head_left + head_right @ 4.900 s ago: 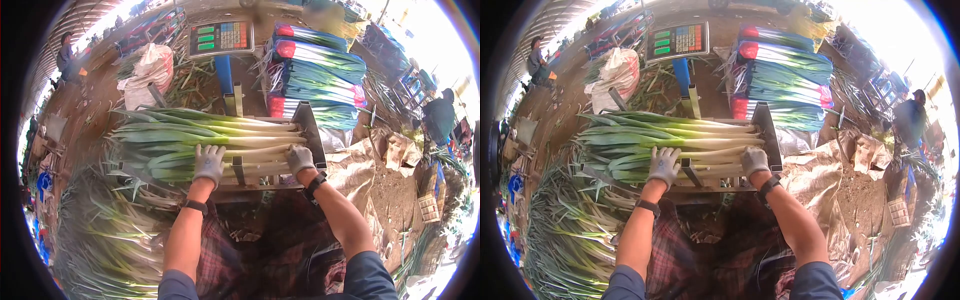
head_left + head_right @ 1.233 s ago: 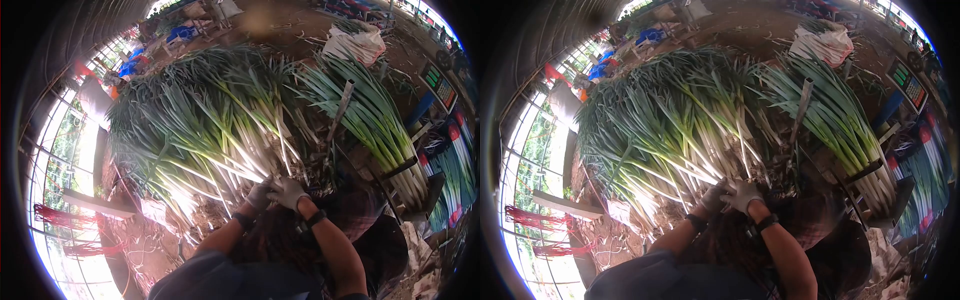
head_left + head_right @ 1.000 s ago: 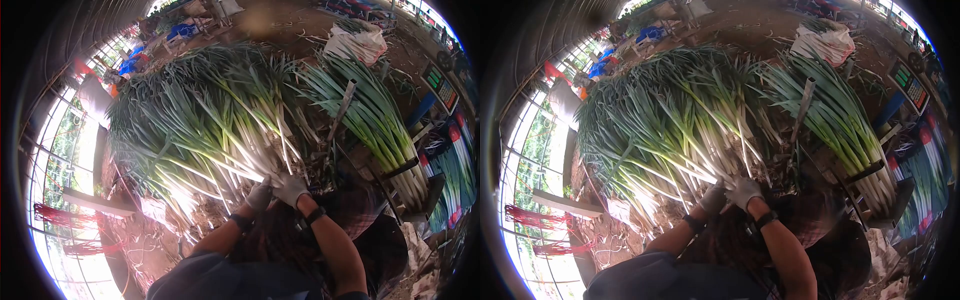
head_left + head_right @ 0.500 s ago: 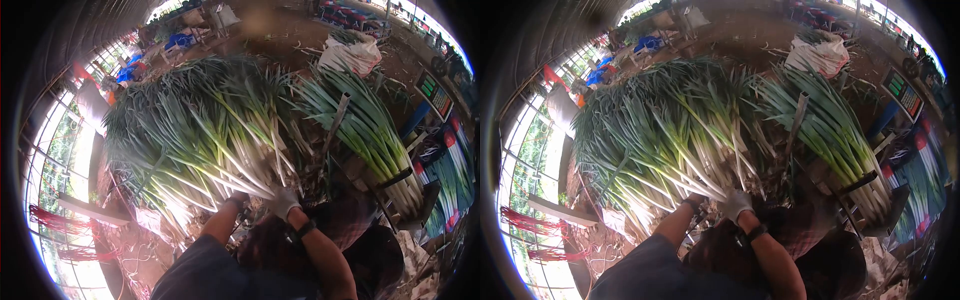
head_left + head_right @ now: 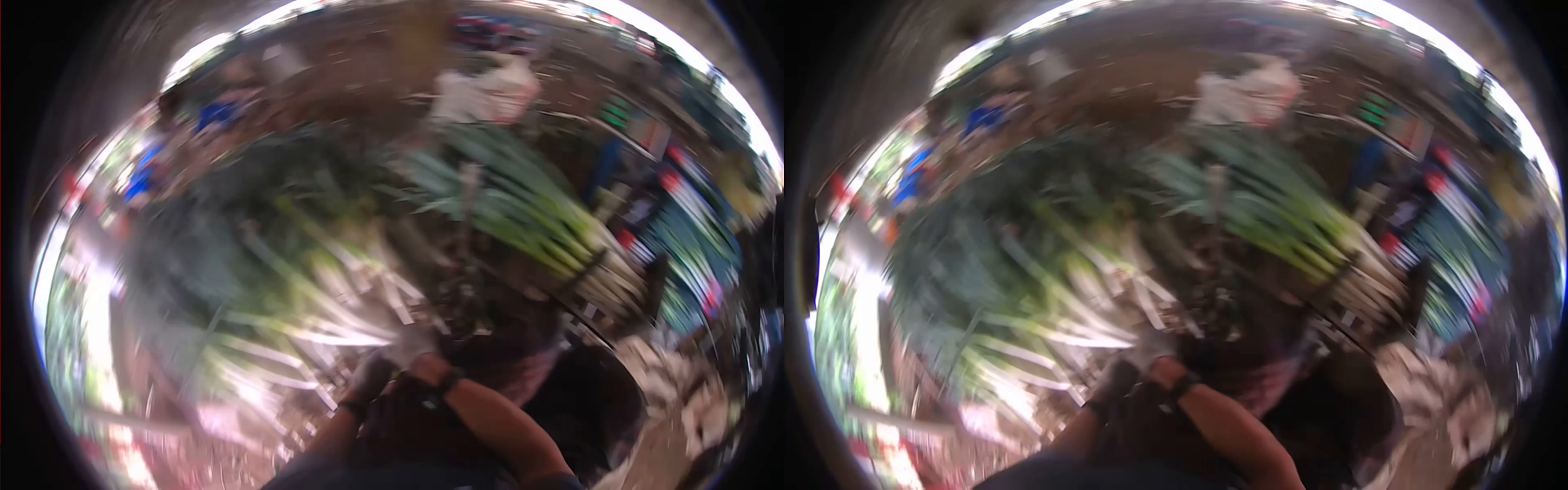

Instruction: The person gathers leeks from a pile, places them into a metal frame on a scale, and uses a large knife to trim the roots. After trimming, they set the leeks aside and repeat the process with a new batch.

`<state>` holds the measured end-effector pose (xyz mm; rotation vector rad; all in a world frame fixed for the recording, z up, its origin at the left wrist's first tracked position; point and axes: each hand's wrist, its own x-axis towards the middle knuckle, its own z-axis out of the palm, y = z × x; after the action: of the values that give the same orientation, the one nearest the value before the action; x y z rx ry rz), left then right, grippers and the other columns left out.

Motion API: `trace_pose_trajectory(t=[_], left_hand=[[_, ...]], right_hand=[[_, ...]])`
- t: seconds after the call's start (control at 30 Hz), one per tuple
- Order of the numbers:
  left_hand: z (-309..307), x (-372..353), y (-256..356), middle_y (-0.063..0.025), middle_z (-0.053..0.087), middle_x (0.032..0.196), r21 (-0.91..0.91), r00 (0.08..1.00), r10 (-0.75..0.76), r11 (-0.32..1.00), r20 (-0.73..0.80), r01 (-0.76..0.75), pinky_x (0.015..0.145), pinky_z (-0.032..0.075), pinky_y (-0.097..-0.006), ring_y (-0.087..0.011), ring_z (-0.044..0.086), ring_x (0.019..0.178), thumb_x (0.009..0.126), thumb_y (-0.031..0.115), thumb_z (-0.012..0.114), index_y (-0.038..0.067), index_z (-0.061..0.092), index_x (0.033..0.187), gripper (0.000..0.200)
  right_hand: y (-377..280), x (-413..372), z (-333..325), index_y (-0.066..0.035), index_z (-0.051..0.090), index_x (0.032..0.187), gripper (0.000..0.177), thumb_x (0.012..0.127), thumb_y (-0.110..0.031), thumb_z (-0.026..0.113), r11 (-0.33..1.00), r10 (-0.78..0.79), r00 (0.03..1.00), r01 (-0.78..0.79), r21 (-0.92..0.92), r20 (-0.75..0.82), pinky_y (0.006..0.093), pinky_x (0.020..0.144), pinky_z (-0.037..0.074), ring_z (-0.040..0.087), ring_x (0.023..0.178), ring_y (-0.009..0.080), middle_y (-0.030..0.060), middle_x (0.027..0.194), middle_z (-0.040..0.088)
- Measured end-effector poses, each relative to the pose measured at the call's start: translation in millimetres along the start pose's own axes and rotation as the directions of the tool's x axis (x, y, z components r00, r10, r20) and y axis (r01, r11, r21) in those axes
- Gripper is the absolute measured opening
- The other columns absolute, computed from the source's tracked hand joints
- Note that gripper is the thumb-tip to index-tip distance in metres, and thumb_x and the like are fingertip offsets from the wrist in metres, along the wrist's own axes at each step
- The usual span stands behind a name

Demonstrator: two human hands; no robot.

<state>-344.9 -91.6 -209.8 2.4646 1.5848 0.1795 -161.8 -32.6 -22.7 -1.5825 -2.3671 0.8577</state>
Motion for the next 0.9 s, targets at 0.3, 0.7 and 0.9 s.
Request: trace_pose_trajectory(t=[0.3, 0.7, 0.9], left_hand=[[-71.3, 86.3, 58.7, -0.0127, 0.068, 0.101, -0.313, 0.983, -0.169, 0.94, -0.074, 0.138, 0.085, 0.052, -0.0363, -0.021, 0.065, 0.097, 0.095, 0.018, 0.062, 0.008, 0.071, 0.098, 0.014], [-129.8, 105.2, 113.1, -0.0155, 0.066, 0.109, -0.401, 0.932, -0.292, 0.896, -0.216, 0.188, 0.089, 0.052, -0.0387, -0.0234, 0.065, 0.101, 0.095, 0.022, 0.064, 0.005, 0.071, 0.098, 0.018], [-146.5, 100.3, 127.6, -0.0168, 0.065, 0.113, -0.416, 0.893, -0.341, 0.887, -0.294, 0.202, 0.091, 0.052, -0.0399, -0.0247, 0.064, 0.103, 0.096, 0.024, 0.065, 0.004, 0.071, 0.097, 0.021]], right_hand=[[8.2, 5.5, 11.7, -0.006, 0.075, 0.101, 0.028, 0.077, -0.02, 0.074, 0.985, -0.131, 0.991, 0.126, -0.114, -0.034, 0.0406, 0.076, 0.056, 0.072, 0.085, 0.0317, 0.0147, 0.088, 0.074], [10.5, -43.9, -68.3, -0.006, 0.076, 0.086, 0.01, 0.079, -0.008, 0.069, 0.977, -0.169, 0.964, 0.136, -0.164, -0.203, 0.0377, 0.075, 0.055, 0.071, 0.083, 0.0262, 0.0093, 0.083, 0.074], [22.0, -157.4, -188.7, -0.008, 0.071, 0.08, 0.012, 0.073, -0.018, 0.071, 0.762, -0.479, 0.865, 0.323, -0.561, -0.151, 0.0341, 0.072, 0.05, 0.068, 0.077, 0.0238, 0.0029, 0.075, 0.068]])
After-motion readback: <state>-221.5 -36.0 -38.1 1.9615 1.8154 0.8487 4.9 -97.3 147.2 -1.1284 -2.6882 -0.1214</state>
